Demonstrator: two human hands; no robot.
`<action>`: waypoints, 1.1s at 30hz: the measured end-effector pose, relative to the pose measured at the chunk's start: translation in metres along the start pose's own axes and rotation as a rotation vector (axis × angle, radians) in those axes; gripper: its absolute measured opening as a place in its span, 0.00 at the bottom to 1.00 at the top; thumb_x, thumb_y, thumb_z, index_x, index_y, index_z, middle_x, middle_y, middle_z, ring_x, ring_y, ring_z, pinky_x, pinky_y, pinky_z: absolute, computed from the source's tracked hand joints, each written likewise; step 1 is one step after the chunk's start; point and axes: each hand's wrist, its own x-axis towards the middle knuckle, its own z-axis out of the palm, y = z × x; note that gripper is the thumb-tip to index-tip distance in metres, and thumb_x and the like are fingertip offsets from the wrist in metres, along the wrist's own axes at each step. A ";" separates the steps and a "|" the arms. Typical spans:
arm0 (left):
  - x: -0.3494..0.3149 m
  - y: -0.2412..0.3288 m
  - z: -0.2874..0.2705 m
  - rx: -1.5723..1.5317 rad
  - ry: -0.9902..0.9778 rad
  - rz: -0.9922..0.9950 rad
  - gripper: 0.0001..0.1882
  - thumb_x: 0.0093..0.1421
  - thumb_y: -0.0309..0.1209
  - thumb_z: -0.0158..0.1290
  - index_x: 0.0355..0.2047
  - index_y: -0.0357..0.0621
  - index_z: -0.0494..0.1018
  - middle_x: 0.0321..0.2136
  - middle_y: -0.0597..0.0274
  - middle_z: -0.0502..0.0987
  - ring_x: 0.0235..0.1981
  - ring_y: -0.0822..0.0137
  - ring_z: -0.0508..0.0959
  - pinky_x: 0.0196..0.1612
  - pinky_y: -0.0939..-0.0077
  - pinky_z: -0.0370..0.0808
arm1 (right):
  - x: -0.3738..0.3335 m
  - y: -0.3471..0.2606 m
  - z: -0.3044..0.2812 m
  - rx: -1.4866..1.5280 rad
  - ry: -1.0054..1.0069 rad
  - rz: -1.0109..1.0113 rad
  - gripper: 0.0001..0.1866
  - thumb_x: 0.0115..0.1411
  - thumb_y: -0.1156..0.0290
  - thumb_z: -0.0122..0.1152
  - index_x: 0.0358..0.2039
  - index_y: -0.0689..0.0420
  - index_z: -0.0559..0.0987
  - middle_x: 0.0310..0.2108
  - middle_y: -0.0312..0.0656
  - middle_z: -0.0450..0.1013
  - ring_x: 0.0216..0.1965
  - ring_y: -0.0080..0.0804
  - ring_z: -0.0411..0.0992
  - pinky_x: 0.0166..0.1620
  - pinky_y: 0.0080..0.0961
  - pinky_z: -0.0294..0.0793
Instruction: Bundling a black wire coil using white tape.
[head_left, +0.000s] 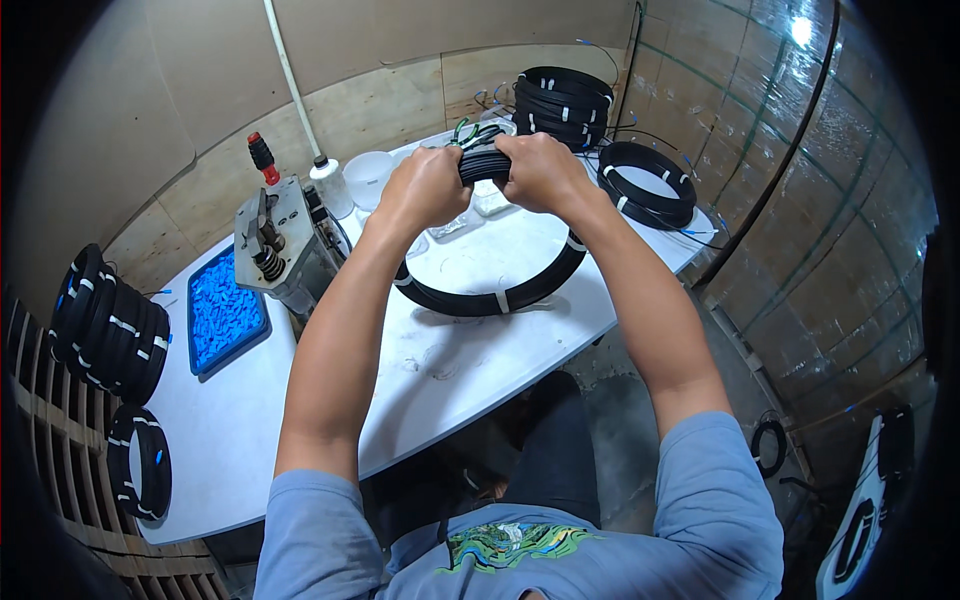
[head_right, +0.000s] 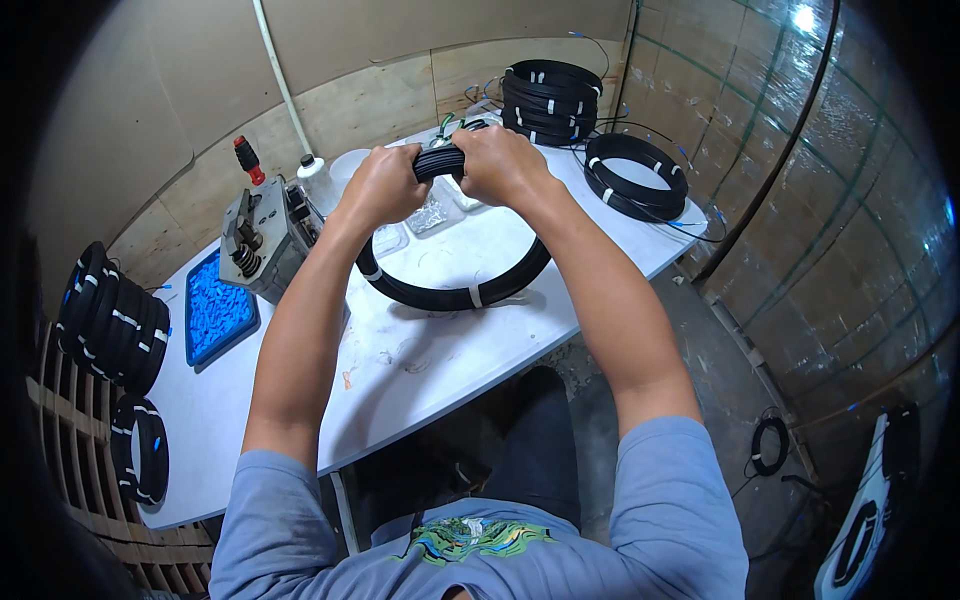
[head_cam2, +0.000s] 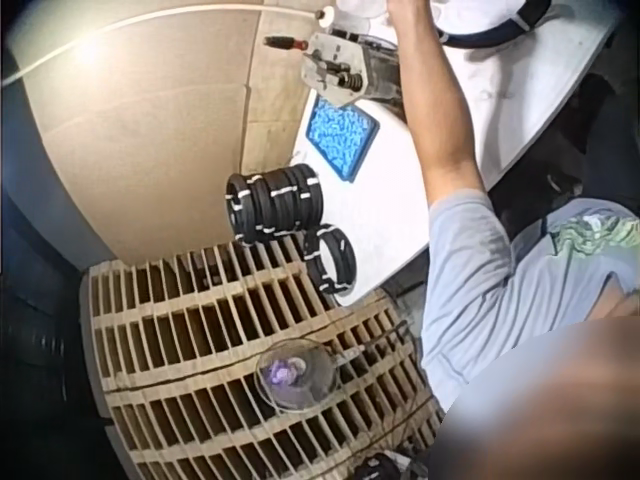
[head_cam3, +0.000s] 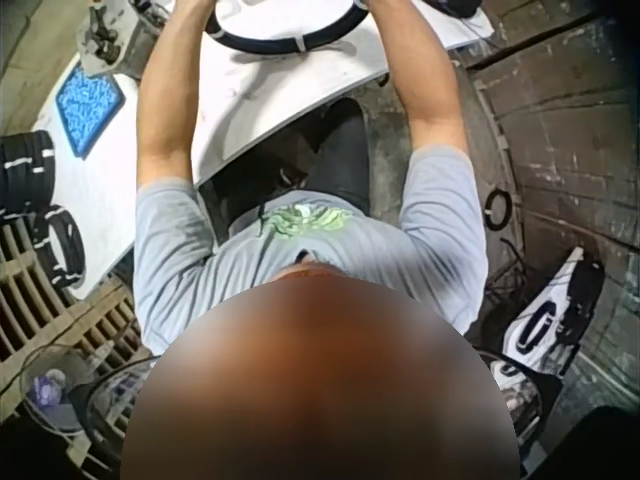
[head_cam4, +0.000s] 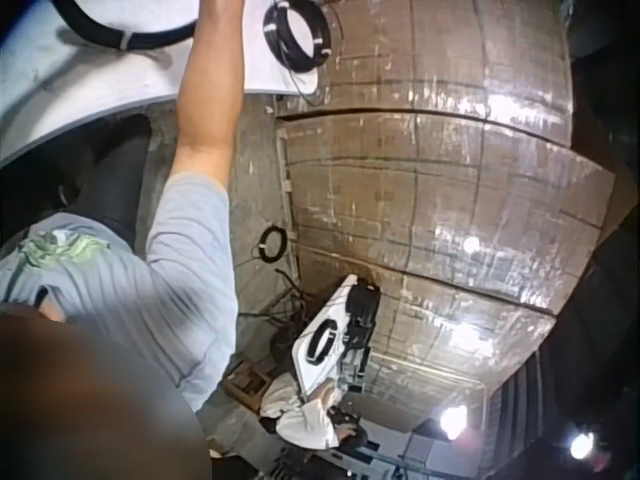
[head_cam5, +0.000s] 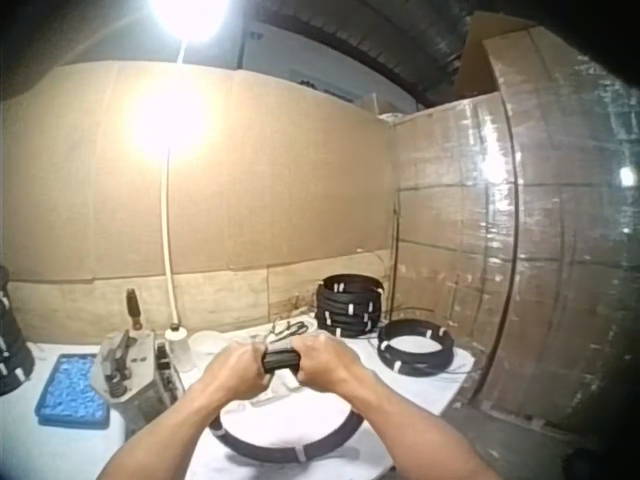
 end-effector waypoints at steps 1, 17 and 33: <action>0.001 0.000 0.000 0.001 -0.005 0.013 0.11 0.50 0.31 0.55 0.32 0.38 0.78 0.29 0.41 0.80 0.33 0.43 0.81 0.40 0.54 0.78 | 0.000 0.000 0.001 0.001 0.005 0.002 0.08 0.49 0.69 0.60 0.31 0.56 0.78 0.29 0.51 0.79 0.35 0.52 0.79 0.40 0.44 0.79; -0.090 0.026 -0.014 -0.027 0.168 0.188 0.09 0.48 0.26 0.57 0.27 0.40 0.67 0.19 0.52 0.74 0.21 0.48 0.78 0.25 0.55 0.74 | -0.048 0.052 -0.037 0.660 0.039 0.038 0.16 0.54 0.68 0.67 0.43 0.60 0.81 0.37 0.42 0.78 0.35 0.27 0.75 0.41 0.26 0.74; -0.099 0.030 -0.020 -0.126 0.089 0.273 0.16 0.49 0.31 0.66 0.18 0.38 0.70 0.12 0.62 0.59 0.10 0.65 0.60 0.14 0.70 0.56 | 0.057 0.204 0.165 0.032 -0.280 0.252 0.13 0.61 0.72 0.55 0.43 0.59 0.83 0.43 0.48 0.72 0.49 0.43 0.71 0.55 0.34 0.69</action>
